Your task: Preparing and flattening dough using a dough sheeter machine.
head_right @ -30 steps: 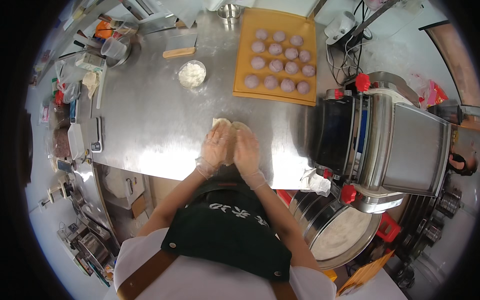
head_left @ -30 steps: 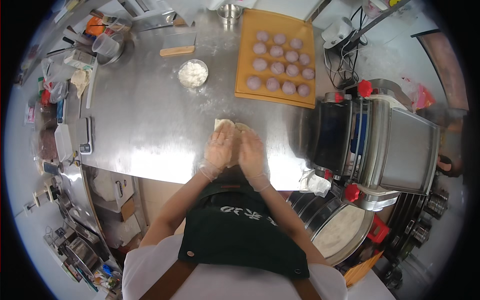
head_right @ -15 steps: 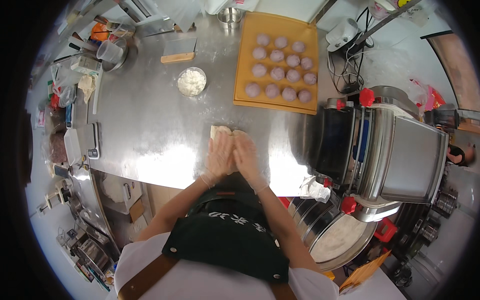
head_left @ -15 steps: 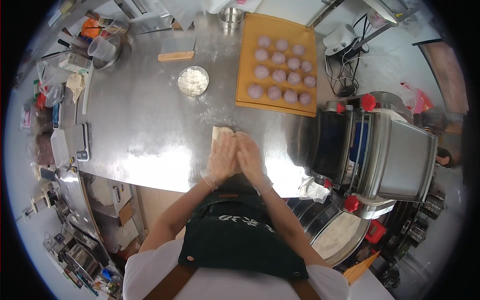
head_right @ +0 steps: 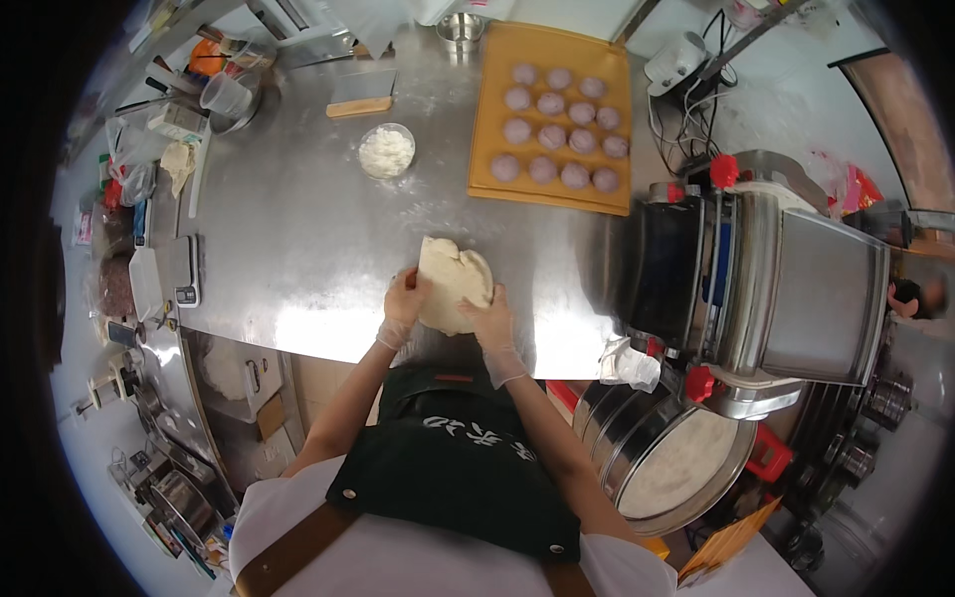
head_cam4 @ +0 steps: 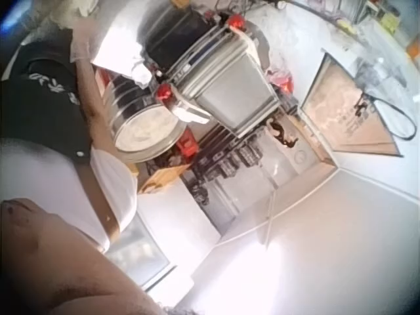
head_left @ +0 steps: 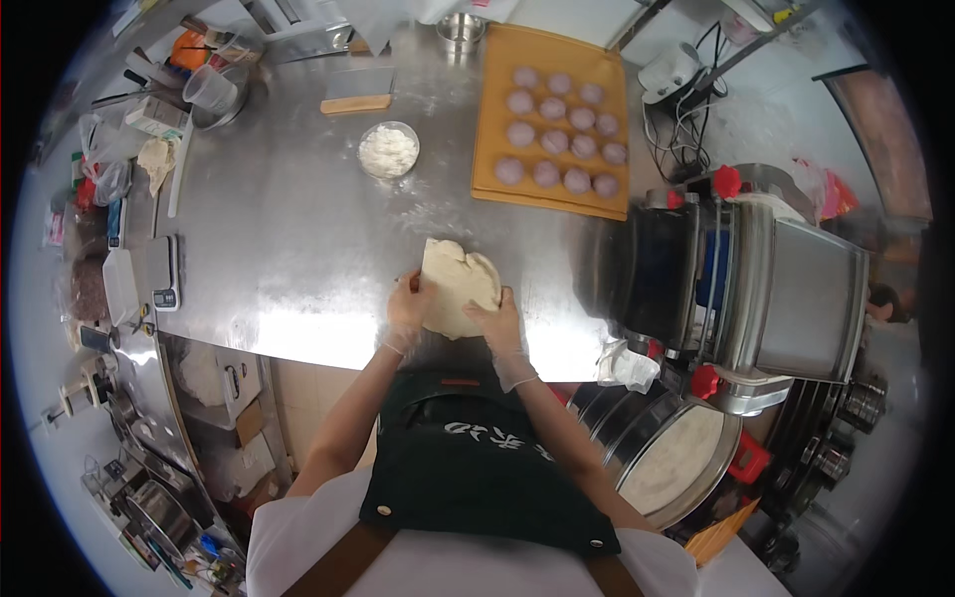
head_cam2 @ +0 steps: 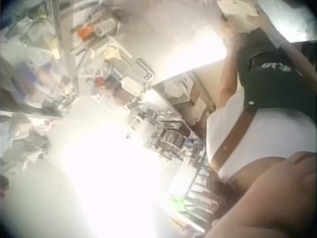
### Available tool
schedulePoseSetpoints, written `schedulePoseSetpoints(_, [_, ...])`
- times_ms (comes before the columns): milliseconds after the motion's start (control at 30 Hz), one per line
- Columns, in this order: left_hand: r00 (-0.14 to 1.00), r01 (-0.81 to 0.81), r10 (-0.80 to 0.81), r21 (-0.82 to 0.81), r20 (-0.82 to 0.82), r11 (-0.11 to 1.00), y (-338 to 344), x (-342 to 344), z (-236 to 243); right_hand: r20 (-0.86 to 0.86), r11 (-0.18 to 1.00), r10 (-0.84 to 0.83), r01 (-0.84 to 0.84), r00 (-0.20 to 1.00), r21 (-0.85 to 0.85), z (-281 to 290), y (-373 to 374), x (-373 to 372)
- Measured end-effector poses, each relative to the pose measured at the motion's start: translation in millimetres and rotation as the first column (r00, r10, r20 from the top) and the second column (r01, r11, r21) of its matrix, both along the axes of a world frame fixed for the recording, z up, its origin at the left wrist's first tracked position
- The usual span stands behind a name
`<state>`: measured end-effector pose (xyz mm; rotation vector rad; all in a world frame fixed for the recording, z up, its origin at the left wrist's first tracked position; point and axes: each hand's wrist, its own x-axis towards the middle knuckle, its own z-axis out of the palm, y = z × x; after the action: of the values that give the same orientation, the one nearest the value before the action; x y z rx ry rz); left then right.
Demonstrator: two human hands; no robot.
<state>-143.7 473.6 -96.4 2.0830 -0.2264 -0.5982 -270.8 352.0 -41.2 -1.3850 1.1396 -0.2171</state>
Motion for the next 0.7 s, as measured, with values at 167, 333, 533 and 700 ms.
schedulePoseSetpoints(167, [0.824,-0.027,-0.067,-0.157,-0.562,0.987,-21,13,21,0.075,0.995,-0.081,0.084,0.994,-0.050,55,-11,-28])
schedulePoseSetpoints(333, [0.935,0.283,-0.255,-0.087,0.247,0.955,-117,11,28,0.041,0.976,-0.032,0.040,0.999,-0.216,167,-37,-105])
schedulePoseSetpoints(533, [0.831,0.311,-0.358,0.177,0.425,0.934,-166,6,11,0.073,0.937,-0.293,0.301,0.953,-0.177,217,-34,-175])
schedulePoseSetpoints(700, [0.806,0.321,-0.360,0.164,0.470,0.933,-175,5,4,0.042,0.936,-0.325,0.327,0.945,-0.131,180,-28,-207])
